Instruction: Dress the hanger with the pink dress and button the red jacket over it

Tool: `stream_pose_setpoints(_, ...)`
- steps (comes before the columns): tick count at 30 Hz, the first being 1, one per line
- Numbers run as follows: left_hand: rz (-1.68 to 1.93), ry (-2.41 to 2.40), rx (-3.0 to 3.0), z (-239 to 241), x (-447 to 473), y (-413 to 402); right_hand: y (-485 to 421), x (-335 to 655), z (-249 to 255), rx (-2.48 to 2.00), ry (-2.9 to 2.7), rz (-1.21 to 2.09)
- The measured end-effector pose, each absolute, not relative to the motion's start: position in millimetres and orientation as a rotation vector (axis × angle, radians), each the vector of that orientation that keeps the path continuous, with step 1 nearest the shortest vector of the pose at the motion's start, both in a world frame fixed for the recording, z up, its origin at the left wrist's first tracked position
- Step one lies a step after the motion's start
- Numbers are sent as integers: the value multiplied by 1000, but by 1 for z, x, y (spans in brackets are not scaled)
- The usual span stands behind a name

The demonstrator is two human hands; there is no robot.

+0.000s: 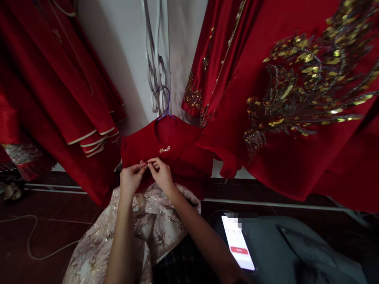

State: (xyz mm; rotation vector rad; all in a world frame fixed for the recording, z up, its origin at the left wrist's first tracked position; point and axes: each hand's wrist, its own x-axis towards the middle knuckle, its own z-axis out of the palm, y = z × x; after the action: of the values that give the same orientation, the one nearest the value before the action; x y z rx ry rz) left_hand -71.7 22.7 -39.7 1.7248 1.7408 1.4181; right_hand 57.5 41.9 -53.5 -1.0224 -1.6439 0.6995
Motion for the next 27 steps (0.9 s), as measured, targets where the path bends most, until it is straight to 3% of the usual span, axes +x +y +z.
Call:
stream_pose_setpoints(7,1387,1852,1720,-35,-74,19,44,60,-53,-1043,-1644,741)
stream_pose_setpoints(12,1435,1659,1639,-40,-77,24,41,72,-40,-968,-1634,1068)
stream_pose_setpoints(16,1085,1801,1817,-39,-82,16,27,107,-24,-944,-1708,1178)
stream_pose_setpoints(21,569,1881,1953,-29,-82,0,14,164,-12,-1109,-1790,1066)
stream_pose_setpoints(27,388,1790,1986,-37,-84,5,12,182,-15,-1250,-2033,1046)
